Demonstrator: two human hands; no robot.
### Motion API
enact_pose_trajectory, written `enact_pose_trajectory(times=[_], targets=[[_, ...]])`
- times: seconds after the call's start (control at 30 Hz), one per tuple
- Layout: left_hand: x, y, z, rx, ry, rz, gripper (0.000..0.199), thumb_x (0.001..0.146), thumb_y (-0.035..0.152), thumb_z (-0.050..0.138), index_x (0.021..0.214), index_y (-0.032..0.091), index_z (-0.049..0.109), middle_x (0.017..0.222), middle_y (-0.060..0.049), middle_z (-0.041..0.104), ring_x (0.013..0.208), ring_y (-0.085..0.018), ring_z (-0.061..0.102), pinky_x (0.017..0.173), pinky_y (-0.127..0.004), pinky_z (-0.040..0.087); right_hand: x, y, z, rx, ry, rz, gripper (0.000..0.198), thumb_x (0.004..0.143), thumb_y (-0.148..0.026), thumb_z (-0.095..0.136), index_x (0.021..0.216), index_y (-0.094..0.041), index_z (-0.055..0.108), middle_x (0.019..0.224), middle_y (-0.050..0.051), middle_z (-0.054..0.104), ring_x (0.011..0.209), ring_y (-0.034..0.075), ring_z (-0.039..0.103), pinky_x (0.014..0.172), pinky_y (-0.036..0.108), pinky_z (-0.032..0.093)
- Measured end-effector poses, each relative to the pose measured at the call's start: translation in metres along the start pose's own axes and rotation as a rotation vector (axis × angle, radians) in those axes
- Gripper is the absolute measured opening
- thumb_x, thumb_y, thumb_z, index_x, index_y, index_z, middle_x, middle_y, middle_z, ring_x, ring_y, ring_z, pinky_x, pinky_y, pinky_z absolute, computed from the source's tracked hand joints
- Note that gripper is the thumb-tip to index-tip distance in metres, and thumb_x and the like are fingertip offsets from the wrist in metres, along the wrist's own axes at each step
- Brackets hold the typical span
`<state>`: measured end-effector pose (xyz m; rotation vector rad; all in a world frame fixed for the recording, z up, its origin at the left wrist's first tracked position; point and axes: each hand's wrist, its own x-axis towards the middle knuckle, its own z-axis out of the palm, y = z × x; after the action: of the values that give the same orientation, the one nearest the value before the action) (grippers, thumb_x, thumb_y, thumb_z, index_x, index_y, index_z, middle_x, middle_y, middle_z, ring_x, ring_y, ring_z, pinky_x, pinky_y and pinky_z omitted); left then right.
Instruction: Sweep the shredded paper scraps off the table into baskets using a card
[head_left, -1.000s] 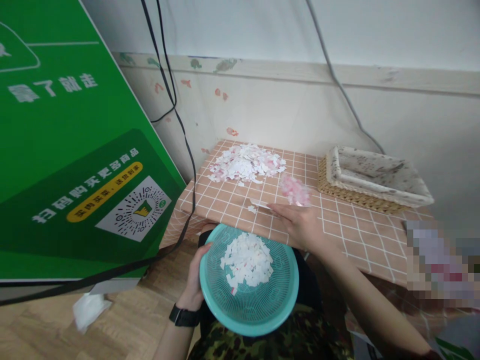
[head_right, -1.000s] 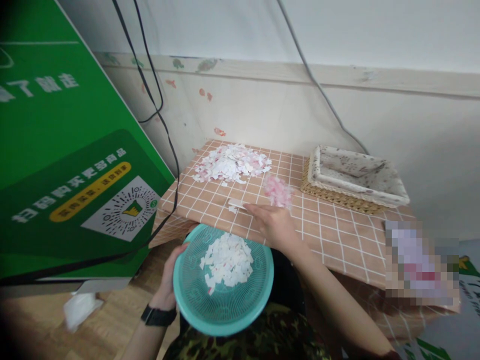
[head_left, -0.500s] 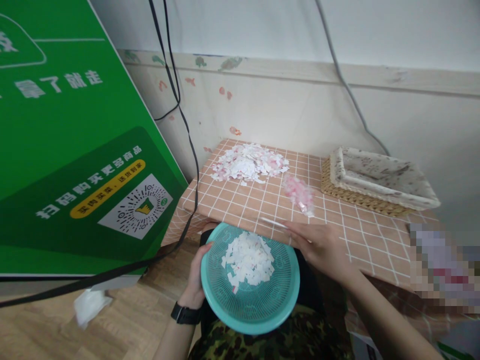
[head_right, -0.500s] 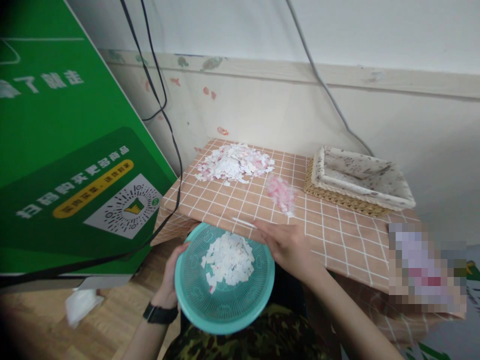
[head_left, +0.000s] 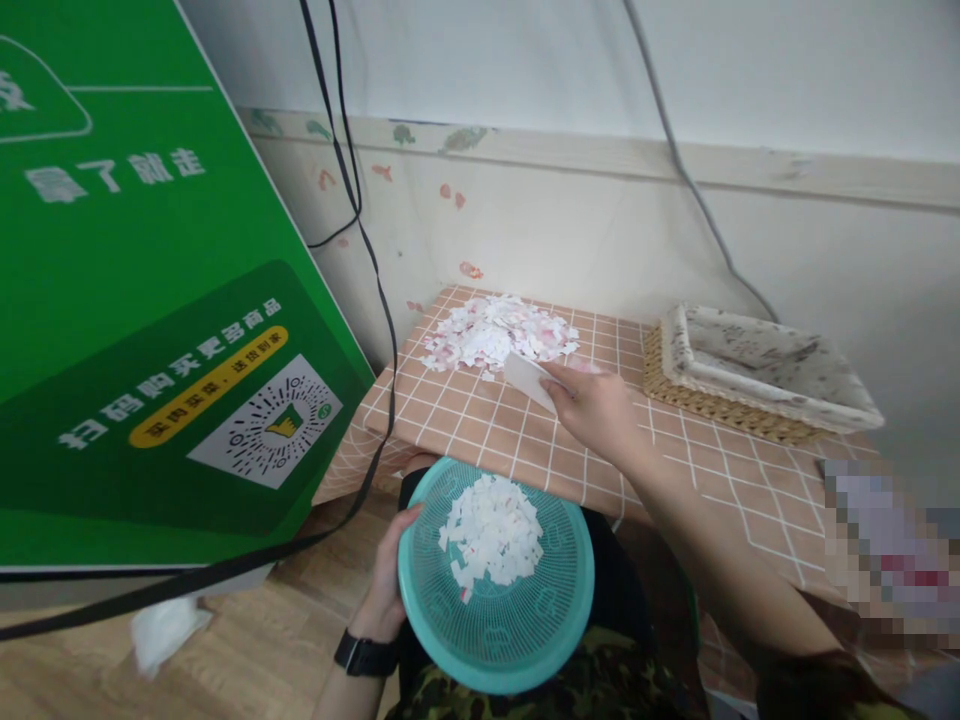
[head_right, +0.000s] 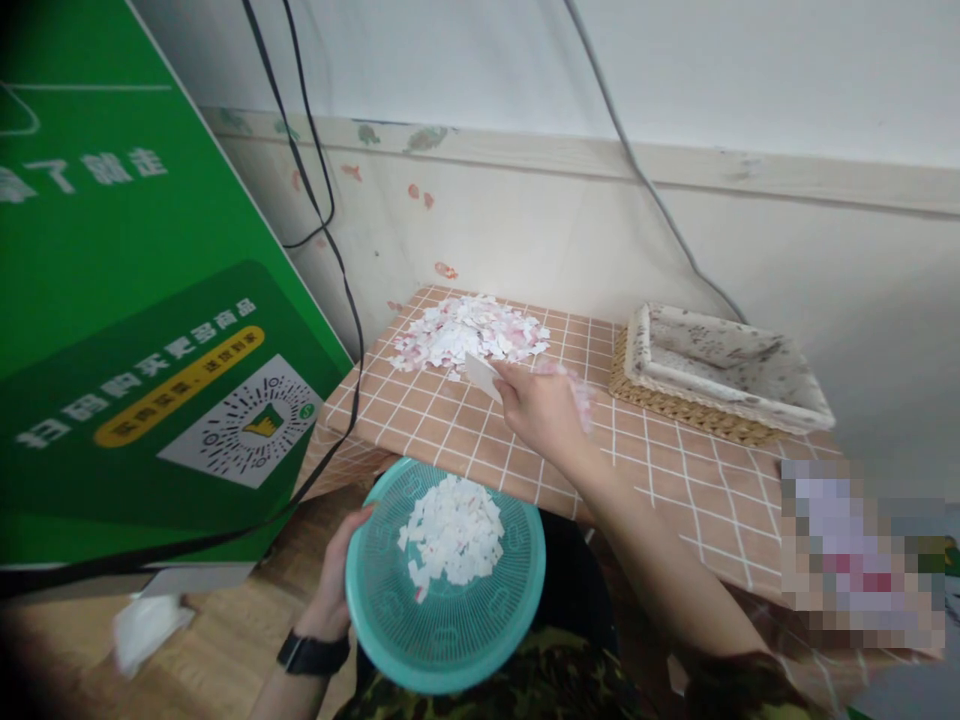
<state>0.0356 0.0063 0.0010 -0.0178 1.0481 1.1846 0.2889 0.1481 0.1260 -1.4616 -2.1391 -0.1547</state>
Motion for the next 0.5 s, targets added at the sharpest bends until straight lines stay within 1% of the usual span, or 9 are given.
enact_pose_trajectory(times=[0.1, 0.17, 0.27, 0.33, 0.43, 0.5], targets=[[0.001, 0.001, -0.003, 0.008, 0.021, -0.002, 0.013, 0.073, 0.024, 0.067, 0.073, 0.012, 0.072, 0.063, -0.006, 0.073, 0.056, -0.019, 0.066, 0.061, -0.03, 0.054, 0.013, -0.01, 0.008, 0.021, -0.061, -0.05, 0.032, 0.09, -0.028, 0.047, 0.113, -0.026, 0.069, 0.075, 0.005, 0.074, 0.062, 0.018, 0.065, 0.058, 0.029, 0.041], [0.002, 0.001, -0.005, 0.006, 0.017, -0.009, 0.013, 0.073, 0.024, 0.067, 0.072, 0.012, 0.071, 0.061, -0.005, 0.072, 0.054, -0.018, 0.065, 0.059, -0.029, 0.054, 0.023, -0.013, 0.015, 0.023, -0.086, -0.074, 0.032, 0.09, -0.027, 0.047, 0.112, -0.027, 0.07, 0.077, 0.005, 0.074, 0.064, 0.018, 0.064, 0.058, 0.029, 0.04], [0.002, 0.0, -0.009, 0.012, 0.009, -0.001, 0.014, 0.072, 0.025, 0.068, 0.074, 0.012, 0.072, 0.065, -0.005, 0.074, 0.055, -0.018, 0.066, 0.06, -0.029, 0.054, 0.037, -0.014, 0.022, 0.015, -0.123, -0.114, 0.032, 0.089, -0.026, 0.047, 0.11, -0.027, 0.07, 0.081, 0.006, 0.074, 0.067, 0.018, 0.063, 0.06, 0.03, 0.038], [0.002, -0.001, -0.01, 0.013, 0.01, 0.001, 0.015, 0.072, 0.027, 0.068, 0.074, 0.012, 0.072, 0.068, -0.006, 0.075, 0.057, -0.019, 0.067, 0.062, -0.03, 0.054, 0.046, -0.014, 0.02, 0.005, -0.16, -0.166, 0.031, 0.089, -0.025, 0.047, 0.108, -0.027, 0.071, 0.081, 0.006, 0.073, 0.069, 0.018, 0.062, 0.06, 0.03, 0.036], [0.003, -0.002, -0.012, 0.008, 0.01, -0.004, 0.016, 0.071, 0.027, 0.069, 0.074, 0.012, 0.072, 0.068, -0.006, 0.075, 0.059, -0.02, 0.067, 0.065, -0.031, 0.054, 0.057, -0.013, 0.011, -0.006, -0.219, -0.261, 0.027, 0.086, -0.023, 0.049, 0.098, -0.026, 0.073, 0.077, 0.004, 0.072, 0.071, 0.017, 0.062, 0.06, 0.029, 0.034], [0.004, -0.002, -0.013, 0.013, 0.018, -0.012, 0.016, 0.07, 0.027, 0.07, 0.074, 0.012, 0.072, 0.068, -0.006, 0.075, 0.059, -0.02, 0.067, 0.065, -0.032, 0.054, 0.063, -0.011, 0.005, 0.006, -0.246, -0.291, 0.026, 0.085, -0.021, 0.05, 0.095, -0.027, 0.073, 0.075, 0.003, 0.071, 0.07, 0.017, 0.062, 0.06, 0.028, 0.033]])
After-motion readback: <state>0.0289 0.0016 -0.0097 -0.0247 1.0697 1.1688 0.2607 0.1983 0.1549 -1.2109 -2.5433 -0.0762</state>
